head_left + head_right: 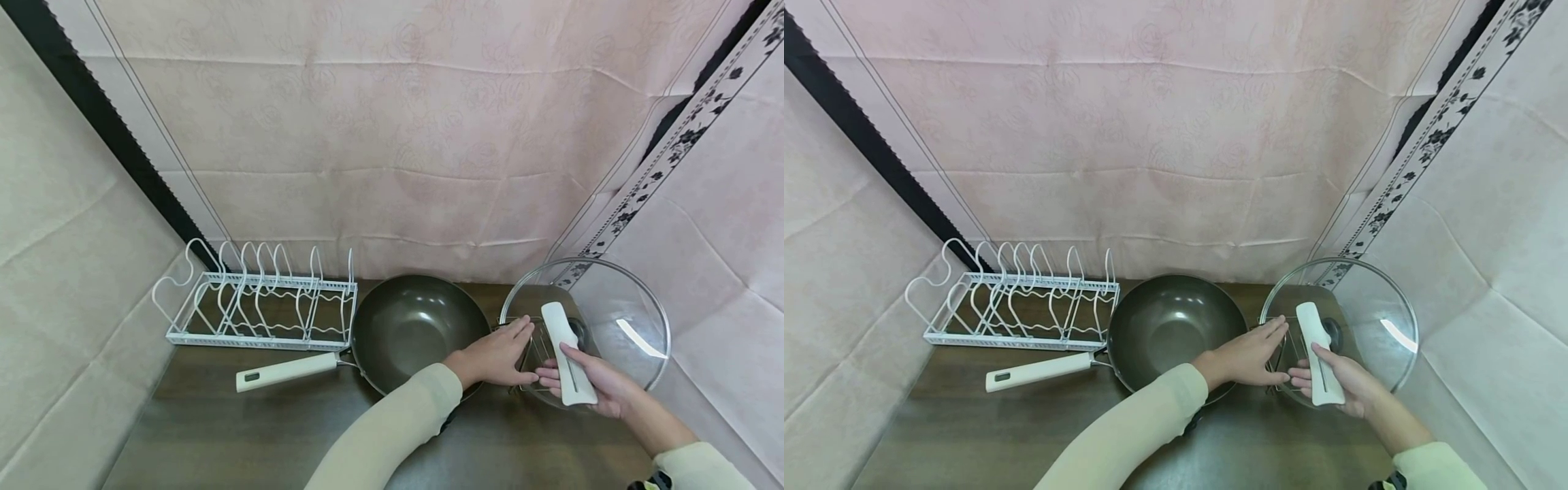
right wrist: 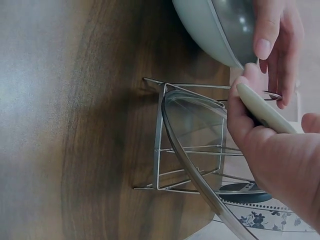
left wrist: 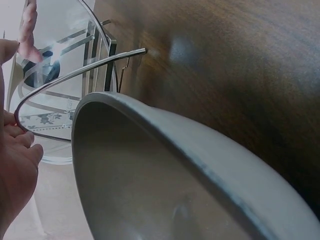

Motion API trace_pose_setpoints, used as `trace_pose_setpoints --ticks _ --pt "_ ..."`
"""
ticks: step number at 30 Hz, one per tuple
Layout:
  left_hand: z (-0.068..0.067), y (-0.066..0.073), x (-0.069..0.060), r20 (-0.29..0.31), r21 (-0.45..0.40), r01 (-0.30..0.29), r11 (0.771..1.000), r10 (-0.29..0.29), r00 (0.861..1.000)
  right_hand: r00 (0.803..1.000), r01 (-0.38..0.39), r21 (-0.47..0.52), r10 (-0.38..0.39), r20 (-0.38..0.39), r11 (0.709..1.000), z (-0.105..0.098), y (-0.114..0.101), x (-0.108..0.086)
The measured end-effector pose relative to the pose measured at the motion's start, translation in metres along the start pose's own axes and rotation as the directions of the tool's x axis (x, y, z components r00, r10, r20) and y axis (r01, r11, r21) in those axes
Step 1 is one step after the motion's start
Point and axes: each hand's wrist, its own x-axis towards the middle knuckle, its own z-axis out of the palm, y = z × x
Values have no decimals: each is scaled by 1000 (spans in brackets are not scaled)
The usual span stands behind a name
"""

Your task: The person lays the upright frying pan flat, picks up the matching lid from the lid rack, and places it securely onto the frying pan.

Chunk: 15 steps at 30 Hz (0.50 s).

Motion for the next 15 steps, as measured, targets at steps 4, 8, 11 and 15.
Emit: trace_pose_setpoints --ticks 4,8,11,15 --pt "-1 -1 0 -2 1 -2 1000 2 1000 991 -2 -105 -12 -136 994 4 2 2" --pt "-2 -1 -1 -1 4 -10 1000 10 1000 973 7 -223 -57 -222 975 7 4 4" --pt "-1 -2 0 -3 9 -13 1000 13 1000 966 23 -282 -94 -242 959 8 6 6" --pt "0 -3 1 1 9 -7 1000 7 1000 953 33 -340 -132 -273 940 11 8 8"
